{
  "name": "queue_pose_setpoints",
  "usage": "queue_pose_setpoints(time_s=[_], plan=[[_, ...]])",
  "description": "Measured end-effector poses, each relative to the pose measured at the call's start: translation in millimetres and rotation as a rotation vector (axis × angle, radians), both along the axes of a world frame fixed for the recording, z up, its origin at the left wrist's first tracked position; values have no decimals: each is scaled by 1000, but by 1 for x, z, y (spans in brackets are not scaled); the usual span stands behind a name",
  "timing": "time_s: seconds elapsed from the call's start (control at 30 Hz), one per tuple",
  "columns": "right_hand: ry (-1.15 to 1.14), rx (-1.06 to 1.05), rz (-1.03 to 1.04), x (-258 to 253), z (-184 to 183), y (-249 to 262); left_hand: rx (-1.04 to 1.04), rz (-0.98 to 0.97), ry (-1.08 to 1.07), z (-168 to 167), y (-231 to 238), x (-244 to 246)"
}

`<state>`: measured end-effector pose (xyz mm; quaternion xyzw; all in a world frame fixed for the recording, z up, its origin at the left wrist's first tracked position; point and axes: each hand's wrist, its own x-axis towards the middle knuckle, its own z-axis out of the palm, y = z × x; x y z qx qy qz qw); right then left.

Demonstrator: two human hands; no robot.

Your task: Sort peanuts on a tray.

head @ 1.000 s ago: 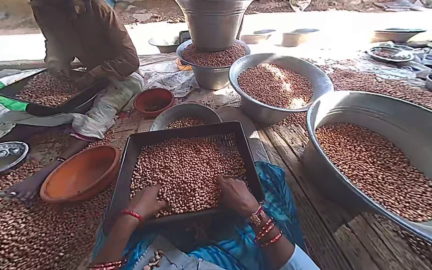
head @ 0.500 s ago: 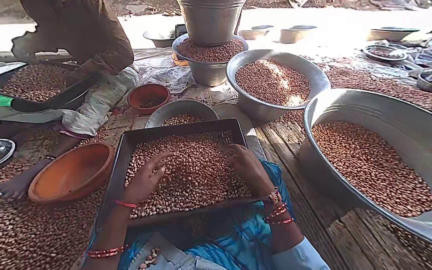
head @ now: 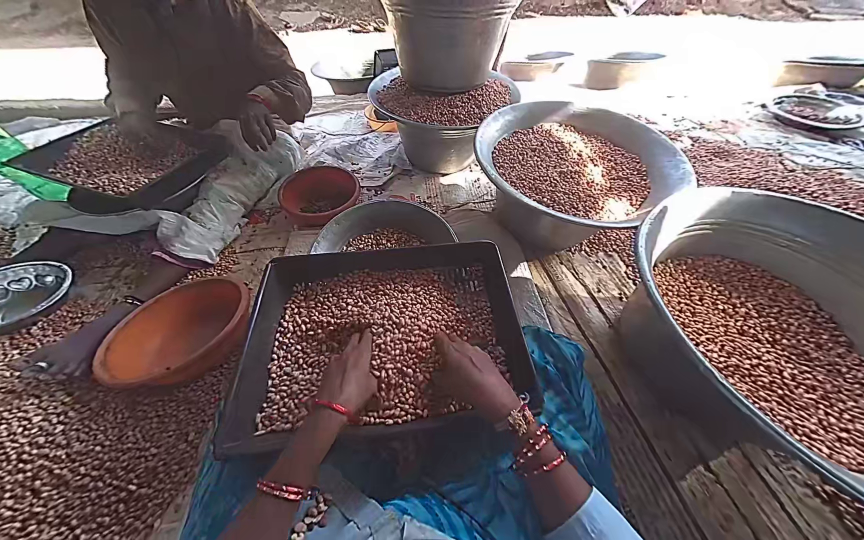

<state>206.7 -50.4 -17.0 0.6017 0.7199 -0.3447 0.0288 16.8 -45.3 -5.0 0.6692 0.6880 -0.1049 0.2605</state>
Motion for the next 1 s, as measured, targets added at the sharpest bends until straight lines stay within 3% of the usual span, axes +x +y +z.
queue_pose_setpoints(time_s=[0.1, 0.2, 0.23, 0.3, 0.37, 0.43, 0.53, 0.6, 0.77, 1.0], plan=[[185, 49, -49, 6, -2, 1, 64, -36, -331, 1, -2, 25], [383, 180, -104, 23, 0, 4, 257, -70, -820, -11, 6, 25], [448, 247, -114, 30, -2, 4, 317, -47, -883, -9, 12, 21], [542, 368, -150, 44, -5, 5, 517, 7, -764, -2, 23, 4], [601, 433, -201, 54, -3, 3, 651, 38, -450, 5, 36, -21], [624, 456, -234, 59, 2, 3, 596, 57, -207, 7, 48, -40], [630, 459, -217, 56, 4, 5, 396, 53, -33, 3, 58, -47], [620, 445, -189, 54, 5, 6, 337, 71, -66, 0, 60, -49], [592, 476, -240, 64, -1, 2, 489, 163, -578, -10, 55, -68], [521, 441, -244, 63, 3, 3, 290, -79, -179, -9, 40, -23]])
